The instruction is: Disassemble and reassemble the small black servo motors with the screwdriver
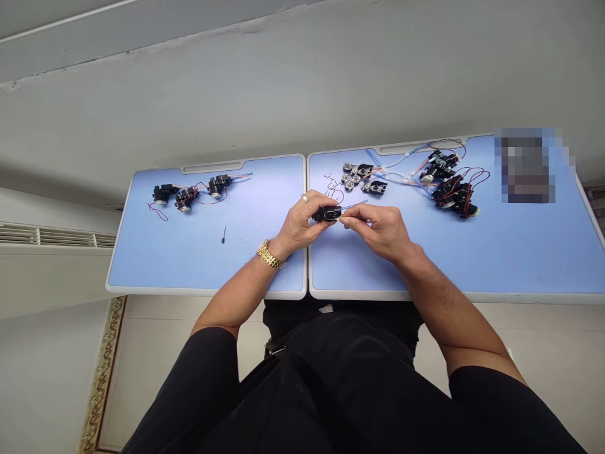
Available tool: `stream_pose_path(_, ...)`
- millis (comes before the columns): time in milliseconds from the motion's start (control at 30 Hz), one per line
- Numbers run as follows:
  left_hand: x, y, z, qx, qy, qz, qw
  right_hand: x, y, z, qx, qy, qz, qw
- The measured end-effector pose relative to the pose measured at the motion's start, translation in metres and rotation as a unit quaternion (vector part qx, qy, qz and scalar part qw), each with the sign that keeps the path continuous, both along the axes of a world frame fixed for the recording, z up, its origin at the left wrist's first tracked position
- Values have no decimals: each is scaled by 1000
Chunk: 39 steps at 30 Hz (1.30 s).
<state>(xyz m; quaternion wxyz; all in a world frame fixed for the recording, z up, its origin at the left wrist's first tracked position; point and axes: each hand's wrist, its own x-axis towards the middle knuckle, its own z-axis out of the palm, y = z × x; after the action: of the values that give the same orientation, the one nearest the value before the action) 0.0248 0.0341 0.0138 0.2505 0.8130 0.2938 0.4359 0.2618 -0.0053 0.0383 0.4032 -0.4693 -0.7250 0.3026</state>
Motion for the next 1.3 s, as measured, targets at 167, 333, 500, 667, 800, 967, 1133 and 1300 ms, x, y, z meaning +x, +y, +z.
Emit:
stream_pose_path(167,0,0,3,2,-7,-9,1000,1,2,-1,-38,41,5,998)
stream_pose_path(333,1,0,3,-23,-14,-19,999,3,5,-2,-84,71,25,994)
stream_pose_path(500,1,0,0,-49,5,3,999,-1,6,-13,60,-3,1,998)
stream_pose_path(667,1,-1,-4,-65,40,42,996,-7,4,-23,201,-135,-8,970)
stream_pose_path(800,2,0,-8,-64,46,40,996,-8,4,-24,242,-167,-3,956)
stream_pose_path(967,3,0,-8,-63,28,30,997,-7,5,-23,210,-132,4,969)
stream_pose_path(1133,3,1,-7,-97,34,44,994,-8,3,-24,185,-132,-18,974)
stream_pose_path(1300,3,0,-8,-106,45,57,992,-11,1,-23,250,-173,-41,952)
